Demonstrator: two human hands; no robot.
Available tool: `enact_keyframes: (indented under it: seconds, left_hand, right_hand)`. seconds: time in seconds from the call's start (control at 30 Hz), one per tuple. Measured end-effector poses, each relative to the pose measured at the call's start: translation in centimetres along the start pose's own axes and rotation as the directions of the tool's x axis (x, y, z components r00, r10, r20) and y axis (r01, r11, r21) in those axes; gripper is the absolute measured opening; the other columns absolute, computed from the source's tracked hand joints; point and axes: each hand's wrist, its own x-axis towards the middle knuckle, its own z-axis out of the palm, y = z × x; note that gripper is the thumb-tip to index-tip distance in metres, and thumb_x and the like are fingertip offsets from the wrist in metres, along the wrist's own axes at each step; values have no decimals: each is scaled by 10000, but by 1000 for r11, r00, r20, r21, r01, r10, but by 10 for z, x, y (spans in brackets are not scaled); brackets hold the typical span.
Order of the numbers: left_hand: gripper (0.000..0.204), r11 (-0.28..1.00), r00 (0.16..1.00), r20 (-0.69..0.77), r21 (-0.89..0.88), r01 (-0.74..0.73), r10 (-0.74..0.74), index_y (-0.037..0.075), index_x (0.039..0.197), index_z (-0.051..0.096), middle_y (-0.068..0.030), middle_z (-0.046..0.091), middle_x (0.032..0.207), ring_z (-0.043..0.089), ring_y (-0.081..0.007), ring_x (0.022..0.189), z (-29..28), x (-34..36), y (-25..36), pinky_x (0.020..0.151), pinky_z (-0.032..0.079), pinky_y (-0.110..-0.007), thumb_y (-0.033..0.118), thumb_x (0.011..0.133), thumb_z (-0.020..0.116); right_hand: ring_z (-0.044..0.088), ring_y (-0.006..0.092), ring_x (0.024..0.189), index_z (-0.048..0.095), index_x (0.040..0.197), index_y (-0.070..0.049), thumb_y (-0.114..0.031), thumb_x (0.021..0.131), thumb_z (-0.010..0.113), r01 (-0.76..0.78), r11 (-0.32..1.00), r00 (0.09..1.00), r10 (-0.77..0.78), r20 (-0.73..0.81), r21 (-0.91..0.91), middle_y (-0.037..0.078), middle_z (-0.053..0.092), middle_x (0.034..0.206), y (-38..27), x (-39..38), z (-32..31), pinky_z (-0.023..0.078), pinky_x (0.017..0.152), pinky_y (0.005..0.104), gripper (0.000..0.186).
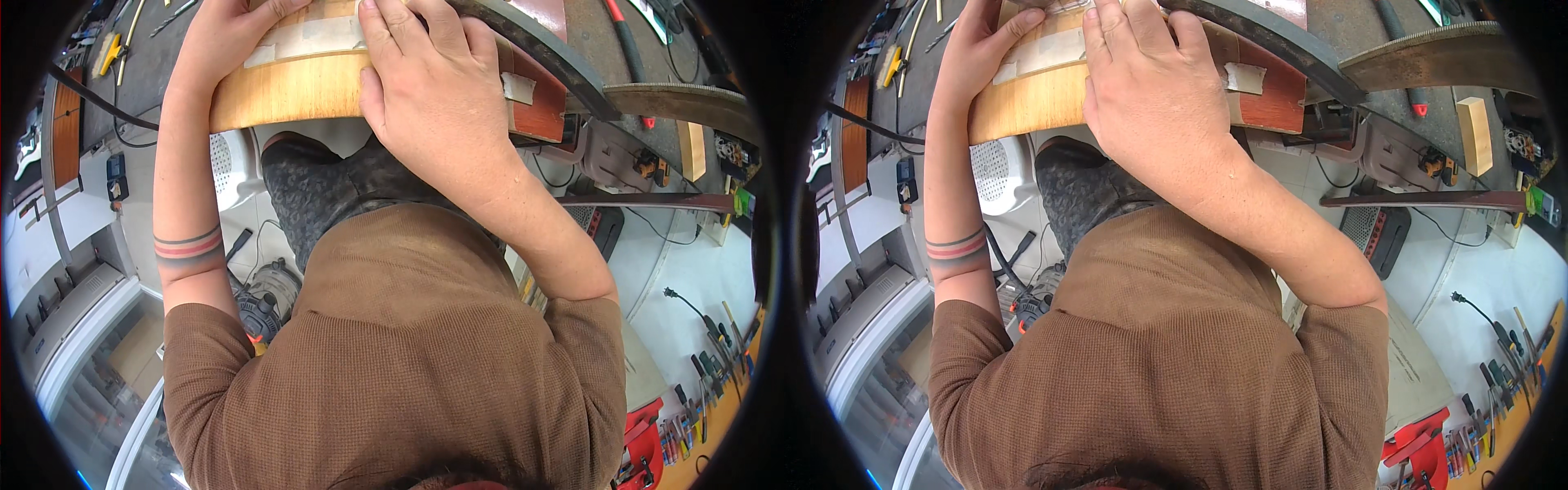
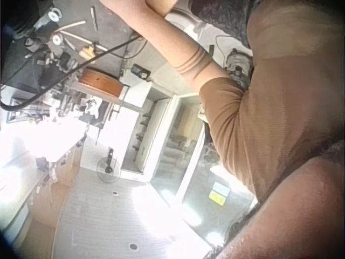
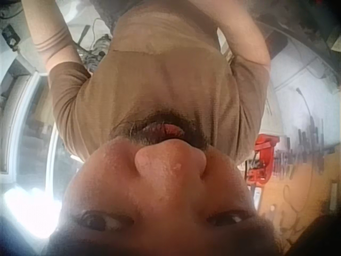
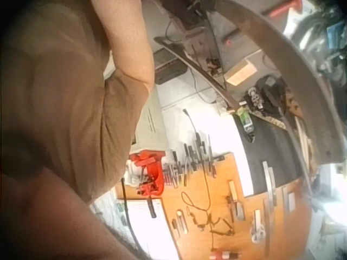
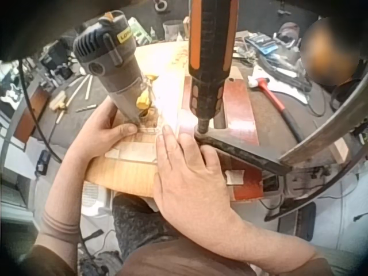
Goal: The person uses a handheld router on a wooden instrument component secured to a workbench. They guide the router along a guide block, then set the router aside to use a drill and later clear debris with a vacuum hose.
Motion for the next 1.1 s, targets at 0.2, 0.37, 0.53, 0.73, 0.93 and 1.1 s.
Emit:
enact_keyframes:
  seconds: [0.2, 0.37, 0.53, 0.73, 0.93, 1.1]
  left_hand:
    - [779, 996, 998, -17, -62, -62, 61, -18, 1530, 400, -127, 512, 1497, 438, -231, 1414, 2, 1, -14, 1198, 326, -372, 71, 859, 787]
    - [777, 998, 999, -12, -44, -52, 51, -26, 1530, 398, -132, 503, 1504, 430, -230, 1420, 1, 2, -13, 1201, 319, -369, 69, 863, 785]
    - [783, 995, 999, -30, -92, -34, 32, -23, 1534, 397, -135, 495, 1512, 427, -244, 1427, 6, -2, -14, 1203, 317, -374, 72, 864, 790]
    - [807, 989, 998, -27, -138, 51, -55, -17, 1546, 379, -143, 487, 1524, 429, -255, 1429, 6, -2, -1, 1203, 318, -384, 74, 863, 799]
    - [796, 990, 995, -22, -110, 90, -93, -15, 1539, 381, -148, 497, 1513, 435, -258, 1420, 5, 0, 3, 1197, 324, -384, 82, 868, 799]
    - [779, 990, 996, -19, -111, 90, -93, -15, 1531, 389, -145, 503, 1506, 437, -253, 1416, 6, 1, 2, 1194, 328, -381, 82, 873, 795]
  right_hand:
    - [499, 277, 1235, 632, 1313, 85, -261, 925, 568, -87, 985, 948, 35, 317, 150, 189, 612, 1391, 2, 17, -38, 385, 983, 407, 524]
    - [502, 274, 1217, 635, 1312, 84, -262, 916, 575, -11, 1000, 995, 8, 101, 21, 182, 623, 1372, 1, -2, 2, 381, 981, 398, 529]
    - [502, 267, 1201, 640, 1311, 76, -262, 910, 582, -119, 965, 971, 64, 229, 234, 171, 627, 1365, 2, 4, -17, 378, 972, 386, 528]
    - [501, 263, 1203, 643, 1312, 66, -253, 905, 579, -136, 968, 955, 71, 289, 211, 165, 621, 1367, 2, 5, -18, 370, 974, 376, 522]
    - [497, 257, 1226, 636, 1312, 58, -247, 908, 572, -179, 963, 953, 119, 277, 203, 153, 605, 1353, 0, 11, -29, 360, 986, 369, 510]
    - [492, 258, 1245, 629, 1314, 56, -245, 912, 572, -161, 976, 939, 105, 327, 149, 141, 595, 1328, 0, 9, -29, 360, 994, 374, 506]
